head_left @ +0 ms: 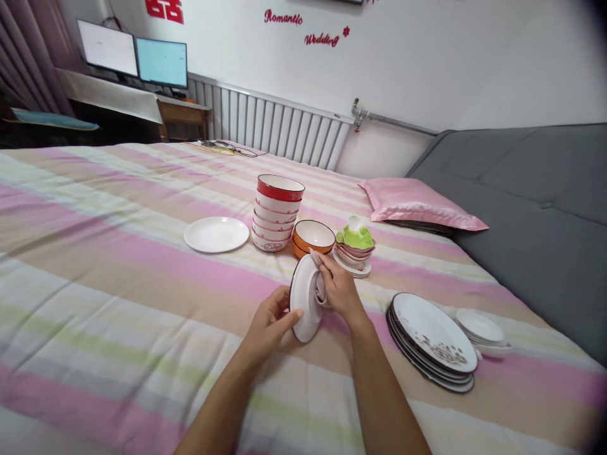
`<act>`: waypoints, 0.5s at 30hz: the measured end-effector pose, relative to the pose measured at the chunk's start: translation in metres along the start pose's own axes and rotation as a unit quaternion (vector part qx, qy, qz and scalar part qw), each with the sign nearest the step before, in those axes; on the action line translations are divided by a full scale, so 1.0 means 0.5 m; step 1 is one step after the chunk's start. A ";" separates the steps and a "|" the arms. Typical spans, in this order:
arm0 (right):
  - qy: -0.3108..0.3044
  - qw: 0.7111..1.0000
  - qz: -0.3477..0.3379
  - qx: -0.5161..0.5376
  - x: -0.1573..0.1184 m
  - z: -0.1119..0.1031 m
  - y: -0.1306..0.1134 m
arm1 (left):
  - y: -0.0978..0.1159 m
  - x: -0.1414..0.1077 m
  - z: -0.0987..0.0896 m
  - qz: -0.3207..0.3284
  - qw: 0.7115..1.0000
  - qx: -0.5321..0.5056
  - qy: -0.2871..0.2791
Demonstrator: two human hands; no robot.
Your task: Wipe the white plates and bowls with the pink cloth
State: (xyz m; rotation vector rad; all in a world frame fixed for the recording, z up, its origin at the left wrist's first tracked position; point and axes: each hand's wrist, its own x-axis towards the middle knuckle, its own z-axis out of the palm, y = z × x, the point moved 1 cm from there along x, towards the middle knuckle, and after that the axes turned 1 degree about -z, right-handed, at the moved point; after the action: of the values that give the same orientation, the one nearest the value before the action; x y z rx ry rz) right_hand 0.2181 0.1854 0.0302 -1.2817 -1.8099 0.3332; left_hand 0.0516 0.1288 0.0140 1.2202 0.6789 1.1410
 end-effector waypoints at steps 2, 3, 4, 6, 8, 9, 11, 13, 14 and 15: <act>-0.016 1.000 0.022 -0.016 -0.001 -0.001 0.013 | 0.000 0.000 0.000 0.000 1.000 0.001 0.003; -0.026 0.999 0.033 -0.024 -0.002 -0.002 0.019 | 0.000 0.000 0.001 -0.001 1.000 0.000 0.005; -0.038 0.998 0.045 -0.033 -0.003 -0.003 0.025 | 0.000 0.000 0.001 -0.003 1.000 -0.002 0.006; -0.069 0.994 0.070 -0.050 -0.005 -0.006 0.035 | 0.000 0.001 0.002 -0.005 1.000 -0.006 0.009; -0.102 0.988 0.094 -0.063 -0.008 -0.009 0.043 | 0.001 0.001 0.002 -0.006 1.000 -0.008 0.014; -0.117 0.985 0.105 -0.067 -0.009 -0.011 0.046 | 0.001 0.001 0.002 -0.007 1.000 -0.007 0.016; -0.145 0.979 0.124 -0.067 -0.012 -0.014 0.049 | 0.003 0.001 0.003 -0.007 1.000 -0.006 0.022; -0.170 0.974 0.138 -0.063 -0.016 -0.018 0.051 | 0.005 0.000 0.004 -0.005 1.000 -0.005 0.022; -0.180 0.971 0.145 -0.061 -0.018 -0.020 0.051 | 0.005 0.000 0.004 -0.005 1.000 -0.004 0.023; -0.189 0.968 0.153 -0.060 -0.020 -0.021 0.053 | 0.005 0.001 0.004 -0.005 1.000 -0.004 0.025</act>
State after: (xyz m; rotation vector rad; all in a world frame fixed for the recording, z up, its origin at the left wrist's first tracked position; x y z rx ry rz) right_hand 0.2438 0.1857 0.0147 -1.6770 -1.9664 0.6859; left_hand 0.0529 0.1282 0.0170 1.1851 0.7164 1.1682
